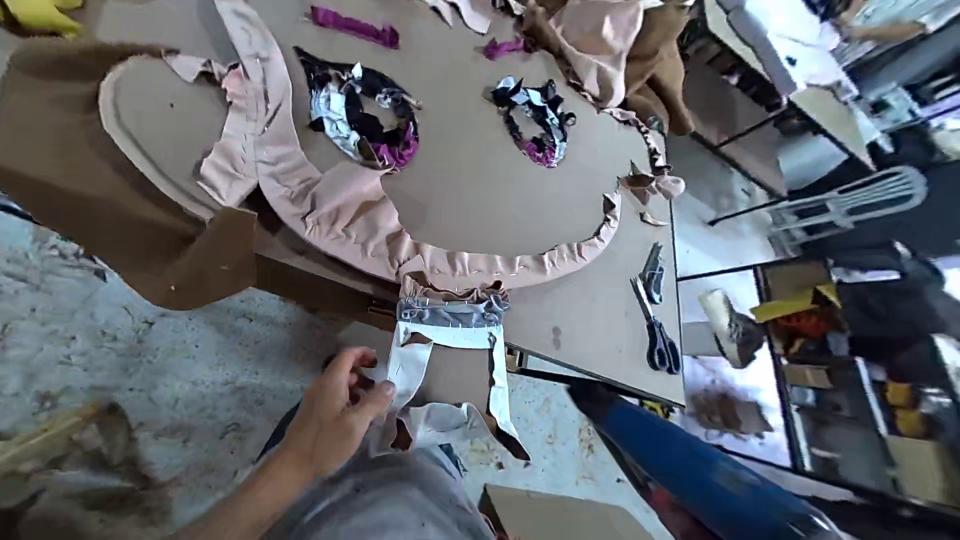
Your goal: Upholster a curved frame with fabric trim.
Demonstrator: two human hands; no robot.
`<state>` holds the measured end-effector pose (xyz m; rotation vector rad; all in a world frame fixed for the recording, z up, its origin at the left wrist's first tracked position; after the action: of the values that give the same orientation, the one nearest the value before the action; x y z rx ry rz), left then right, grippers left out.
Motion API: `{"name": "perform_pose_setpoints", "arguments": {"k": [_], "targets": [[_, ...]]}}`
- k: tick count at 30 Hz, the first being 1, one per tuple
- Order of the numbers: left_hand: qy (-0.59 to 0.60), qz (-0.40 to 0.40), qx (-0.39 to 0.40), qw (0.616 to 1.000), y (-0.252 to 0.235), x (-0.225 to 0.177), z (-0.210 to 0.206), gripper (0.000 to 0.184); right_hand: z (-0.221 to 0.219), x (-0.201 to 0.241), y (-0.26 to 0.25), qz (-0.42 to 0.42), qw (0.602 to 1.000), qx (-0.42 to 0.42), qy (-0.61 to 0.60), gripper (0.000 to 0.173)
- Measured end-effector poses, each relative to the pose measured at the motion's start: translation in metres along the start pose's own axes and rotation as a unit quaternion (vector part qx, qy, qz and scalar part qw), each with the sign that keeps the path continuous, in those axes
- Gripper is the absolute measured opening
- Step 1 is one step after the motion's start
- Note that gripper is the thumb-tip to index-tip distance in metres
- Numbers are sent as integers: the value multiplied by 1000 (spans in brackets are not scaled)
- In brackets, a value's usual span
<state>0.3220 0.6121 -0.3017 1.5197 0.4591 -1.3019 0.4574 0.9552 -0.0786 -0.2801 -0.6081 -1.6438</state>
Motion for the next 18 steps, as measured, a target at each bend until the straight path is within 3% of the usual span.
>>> {"name": "perform_pose_setpoints", "arguments": {"k": [2, 5, 10, 18], "targets": [[101, 47, 59, 992, -4, 9, -14, 68, -4, 25, -58, 26, 993, 63, 95, 41], [234, 69, 90, 966, -3, 4, -35, 60, -30, 50, -130, 90, 979, 135, 123, 32], [189, 62, 51, 979, -11, 7, -53, 51, -72, 48, -197, 161, 961, 177, 141, 32], [149, 69, 63, 984, -11, 10, -52, 48, -85, 49, -223, 160, 947, 246, 127, 31]]}}
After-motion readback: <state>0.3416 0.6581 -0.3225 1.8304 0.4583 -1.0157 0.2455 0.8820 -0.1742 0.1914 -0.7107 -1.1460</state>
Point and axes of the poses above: each hand's wrist, its own y-axis away from the middle knuckle, its own z-axis out of the back of the hand, x = y × z, the point moved 1 cm from there along -y, towards the middle knuckle, and after that the axes turned 4 degrees about x, right-handed, at the moved point
